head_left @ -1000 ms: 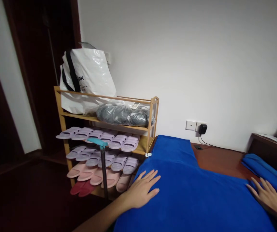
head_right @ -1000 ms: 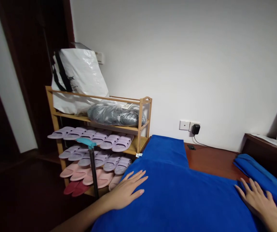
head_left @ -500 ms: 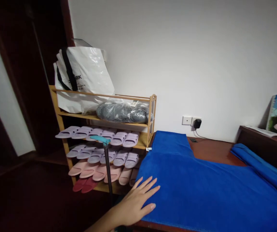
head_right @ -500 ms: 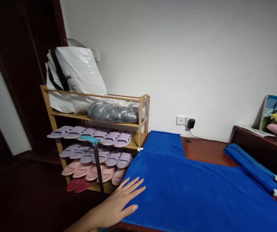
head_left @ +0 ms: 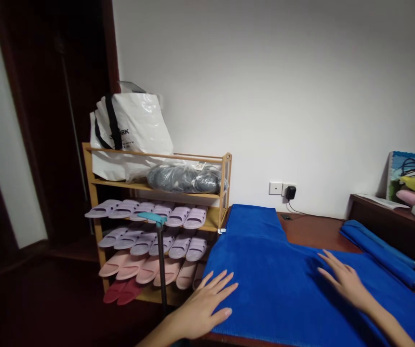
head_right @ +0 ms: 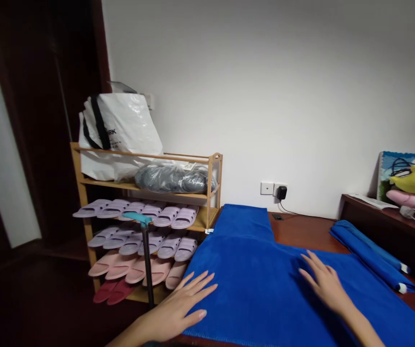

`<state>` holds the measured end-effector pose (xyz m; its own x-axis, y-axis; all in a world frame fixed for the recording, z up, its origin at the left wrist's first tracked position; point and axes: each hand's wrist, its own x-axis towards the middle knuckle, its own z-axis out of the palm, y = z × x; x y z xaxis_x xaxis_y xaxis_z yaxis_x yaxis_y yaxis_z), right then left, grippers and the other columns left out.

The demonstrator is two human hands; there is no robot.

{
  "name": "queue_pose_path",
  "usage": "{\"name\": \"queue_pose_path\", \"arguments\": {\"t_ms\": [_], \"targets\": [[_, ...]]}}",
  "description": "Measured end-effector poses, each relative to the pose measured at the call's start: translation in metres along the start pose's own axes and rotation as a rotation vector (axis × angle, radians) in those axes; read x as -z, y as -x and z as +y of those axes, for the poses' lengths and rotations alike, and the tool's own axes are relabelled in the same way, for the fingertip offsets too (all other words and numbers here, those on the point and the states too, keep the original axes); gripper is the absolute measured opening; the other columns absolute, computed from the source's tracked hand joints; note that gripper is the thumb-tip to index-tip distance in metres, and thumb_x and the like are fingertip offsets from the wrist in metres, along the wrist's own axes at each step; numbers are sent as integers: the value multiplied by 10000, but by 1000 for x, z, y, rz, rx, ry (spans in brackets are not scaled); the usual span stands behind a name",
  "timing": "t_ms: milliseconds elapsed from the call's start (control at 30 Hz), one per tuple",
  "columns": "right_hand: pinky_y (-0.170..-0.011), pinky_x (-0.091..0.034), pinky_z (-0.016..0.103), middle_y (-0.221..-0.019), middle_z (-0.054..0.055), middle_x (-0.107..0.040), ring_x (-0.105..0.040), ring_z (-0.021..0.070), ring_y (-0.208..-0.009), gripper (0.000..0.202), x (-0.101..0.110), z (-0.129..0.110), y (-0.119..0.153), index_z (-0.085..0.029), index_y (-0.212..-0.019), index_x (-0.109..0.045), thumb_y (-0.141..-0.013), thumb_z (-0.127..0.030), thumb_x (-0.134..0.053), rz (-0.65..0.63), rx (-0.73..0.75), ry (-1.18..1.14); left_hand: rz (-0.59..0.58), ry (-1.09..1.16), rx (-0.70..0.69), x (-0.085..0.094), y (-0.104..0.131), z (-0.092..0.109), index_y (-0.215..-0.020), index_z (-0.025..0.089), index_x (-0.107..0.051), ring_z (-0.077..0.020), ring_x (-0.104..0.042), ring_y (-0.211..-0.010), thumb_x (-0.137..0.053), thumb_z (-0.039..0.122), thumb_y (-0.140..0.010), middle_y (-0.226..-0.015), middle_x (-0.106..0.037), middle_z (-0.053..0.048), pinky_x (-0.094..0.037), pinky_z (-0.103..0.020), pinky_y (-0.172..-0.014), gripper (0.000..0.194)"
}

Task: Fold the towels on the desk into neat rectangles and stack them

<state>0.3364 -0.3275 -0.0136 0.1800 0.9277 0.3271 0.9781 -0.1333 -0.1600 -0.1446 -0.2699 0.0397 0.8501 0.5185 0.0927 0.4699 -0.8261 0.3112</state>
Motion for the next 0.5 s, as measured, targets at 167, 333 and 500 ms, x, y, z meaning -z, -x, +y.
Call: {"name": "queue_pose_path", "arguments": {"t_ms": [167,333,500], "targets": [[-1111,-171,469,-1502,27,-210,-150,203,-1393,686,-17,-120,-86,-290,-1415,-295,-848,-664,-199,-130,116,-49,2,27,8,6,4,5,-1424,408,-239,-278,-173,-1378,-420,460,-939,-1511,-185,17,-144,-562,-1092,520],[-1077,-217,522,-1498,61,-217,-151,246,-1390,735,-58,-141,-101,-272,-1433,-253,-839,-688,-134,-142,25,-44,9,45,37,7,9,7,-1416,421,-259,-304,-194,-1369,-447,482,-920,-1503,-209,17,-167,-582,-1079,534],[-1093,-184,504,-1479,77,-271,-180,243,-1384,726,-62,-137,-92,-242,-1413,-317,-849,-671,-159,-109,36,-18,2,53,63,9,14,9,-1416,415,-265,-302,-180,-1373,-439,476,-925,-1506,-203,25,-162,-587,-1077,525]]}}
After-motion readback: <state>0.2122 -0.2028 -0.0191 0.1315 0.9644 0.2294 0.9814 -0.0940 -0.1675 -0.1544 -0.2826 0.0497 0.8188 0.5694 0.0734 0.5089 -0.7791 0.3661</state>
